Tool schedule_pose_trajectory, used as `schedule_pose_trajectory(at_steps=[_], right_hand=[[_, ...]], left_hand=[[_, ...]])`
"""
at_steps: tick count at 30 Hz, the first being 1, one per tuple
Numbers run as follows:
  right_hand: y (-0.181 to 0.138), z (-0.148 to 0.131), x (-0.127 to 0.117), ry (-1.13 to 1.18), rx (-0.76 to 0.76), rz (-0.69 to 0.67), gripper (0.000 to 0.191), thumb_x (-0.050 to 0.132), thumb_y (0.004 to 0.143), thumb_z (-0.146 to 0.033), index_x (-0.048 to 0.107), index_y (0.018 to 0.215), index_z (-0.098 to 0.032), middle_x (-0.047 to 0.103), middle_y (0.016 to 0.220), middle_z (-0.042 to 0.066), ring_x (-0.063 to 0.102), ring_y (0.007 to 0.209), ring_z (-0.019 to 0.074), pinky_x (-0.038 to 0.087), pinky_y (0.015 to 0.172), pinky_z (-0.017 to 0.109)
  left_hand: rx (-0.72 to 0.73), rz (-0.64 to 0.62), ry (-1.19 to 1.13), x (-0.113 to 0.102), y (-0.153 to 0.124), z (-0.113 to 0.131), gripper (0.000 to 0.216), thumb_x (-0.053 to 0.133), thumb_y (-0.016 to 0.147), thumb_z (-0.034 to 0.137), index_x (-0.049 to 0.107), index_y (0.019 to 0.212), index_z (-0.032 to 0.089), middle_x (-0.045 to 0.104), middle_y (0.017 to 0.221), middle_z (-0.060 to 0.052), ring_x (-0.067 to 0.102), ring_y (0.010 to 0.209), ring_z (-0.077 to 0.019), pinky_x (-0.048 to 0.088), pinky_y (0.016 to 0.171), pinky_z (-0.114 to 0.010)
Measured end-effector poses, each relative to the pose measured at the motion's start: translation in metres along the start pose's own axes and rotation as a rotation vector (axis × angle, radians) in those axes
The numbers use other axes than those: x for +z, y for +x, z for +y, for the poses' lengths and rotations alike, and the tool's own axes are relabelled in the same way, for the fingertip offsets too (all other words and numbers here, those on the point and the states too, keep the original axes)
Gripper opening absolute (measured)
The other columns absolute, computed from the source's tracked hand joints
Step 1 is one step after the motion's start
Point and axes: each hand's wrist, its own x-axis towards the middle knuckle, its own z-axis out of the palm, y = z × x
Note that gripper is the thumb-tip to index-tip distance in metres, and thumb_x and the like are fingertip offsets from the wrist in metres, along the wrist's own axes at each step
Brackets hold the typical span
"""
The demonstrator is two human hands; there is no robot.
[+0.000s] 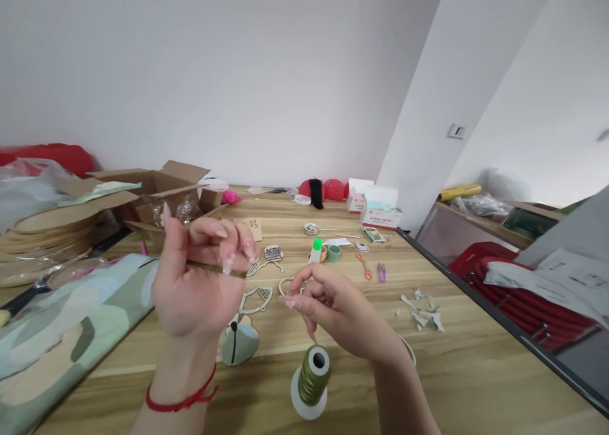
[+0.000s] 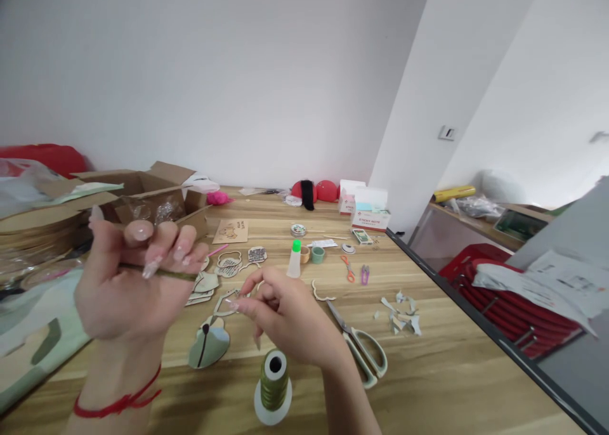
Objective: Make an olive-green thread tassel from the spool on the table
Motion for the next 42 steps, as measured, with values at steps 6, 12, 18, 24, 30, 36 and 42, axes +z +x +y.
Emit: schedule_pose_trajectory(at_steps=[6,12,18,24,30,36,42], right_hand=[[-0.003,-0.001,-0.001,-0.166,-0.027,0.035,0.034,0.068,0.085,-0.032,0.056,0.115,-0.023,0.036,0.052,-0.012,0.038,0.047,0.0078,0.032,0.050,0.020],[-0.008,-0.005,-0.007,-0.405,-0.035,0.013,0.012,0.063,0.088,-0.028,0.070,0.082,-0.020,0.047,0.059,-0.006,0.038,0.054,0.0081,0.030,0.053,0.021],[-0.013,-0.006,-0.016,-0.370,0.017,0.103,0.024,0.058,0.091,-0.034,0.064,0.074,-0.018,0.042,0.053,-0.007,0.037,0.049,0.0076,0.031,0.050,0.021],[-0.019,-0.007,-0.026,-0.297,0.059,0.152,0.030,0.058,0.090,-0.042,0.060,0.072,-0.018,0.038,0.050,-0.008,0.037,0.043,0.0073,0.030,0.043,0.020],[-0.023,-0.012,-0.026,-0.023,-0.010,0.120,0.030,0.061,0.089,-0.042,0.056,0.071,-0.018,0.043,0.051,-0.006,0.039,0.044,0.0073,0.031,0.041,0.019],[-0.022,-0.012,-0.026,0.186,-0.092,0.087,0.027,0.060,0.091,-0.039,0.056,0.074,-0.018,0.050,0.055,-0.005,0.041,0.045,0.0065,0.031,0.041,0.018],[-0.011,-0.007,-0.017,0.075,-0.106,0.210,0.029,0.063,0.089,-0.042,0.056,0.073,-0.018,0.044,0.055,-0.006,0.042,0.048,0.0069,0.034,0.046,0.020]], left_hand=[[0.105,0.031,0.383,-0.020,0.008,-0.010,0.053,0.035,0.098,0.048,0.074,0.075,0.021,0.061,0.062,-0.004,0.061,0.069,-0.0179,0.050,0.072,-0.031],[-0.001,-0.107,0.797,-0.022,0.002,-0.021,0.050,0.037,0.098,0.049,0.072,0.082,0.018,0.069,0.073,-0.004,0.064,0.074,-0.0163,0.050,0.073,-0.029],[-0.140,-0.447,0.957,-0.010,-0.006,-0.030,0.044,0.038,0.099,0.041,0.071,0.085,0.017,0.069,0.075,-0.002,0.063,0.076,-0.0154,0.047,0.074,-0.028],[-0.158,-0.464,0.948,-0.006,-0.008,-0.037,0.039,0.038,0.099,0.038,0.071,0.091,0.018,0.069,0.078,-0.003,0.063,0.079,-0.0175,0.046,0.077,-0.030],[-0.273,-0.625,1.010,-0.009,-0.010,-0.037,0.047,0.032,0.099,0.045,0.069,0.085,0.019,0.066,0.075,-0.003,0.059,0.071,-0.0163,0.045,0.067,-0.027],[-0.639,-0.924,0.850,-0.005,-0.014,-0.037,0.064,0.025,0.094,0.062,0.069,0.085,0.016,0.066,0.077,-0.005,0.056,0.054,-0.0122,0.042,0.050,-0.023],[-0.915,-0.995,0.917,0.003,-0.027,-0.039,0.043,0.052,0.086,0.059,0.073,0.079,0.022,0.067,0.064,0.000,0.054,0.042,-0.0105,0.037,0.041,-0.021]])
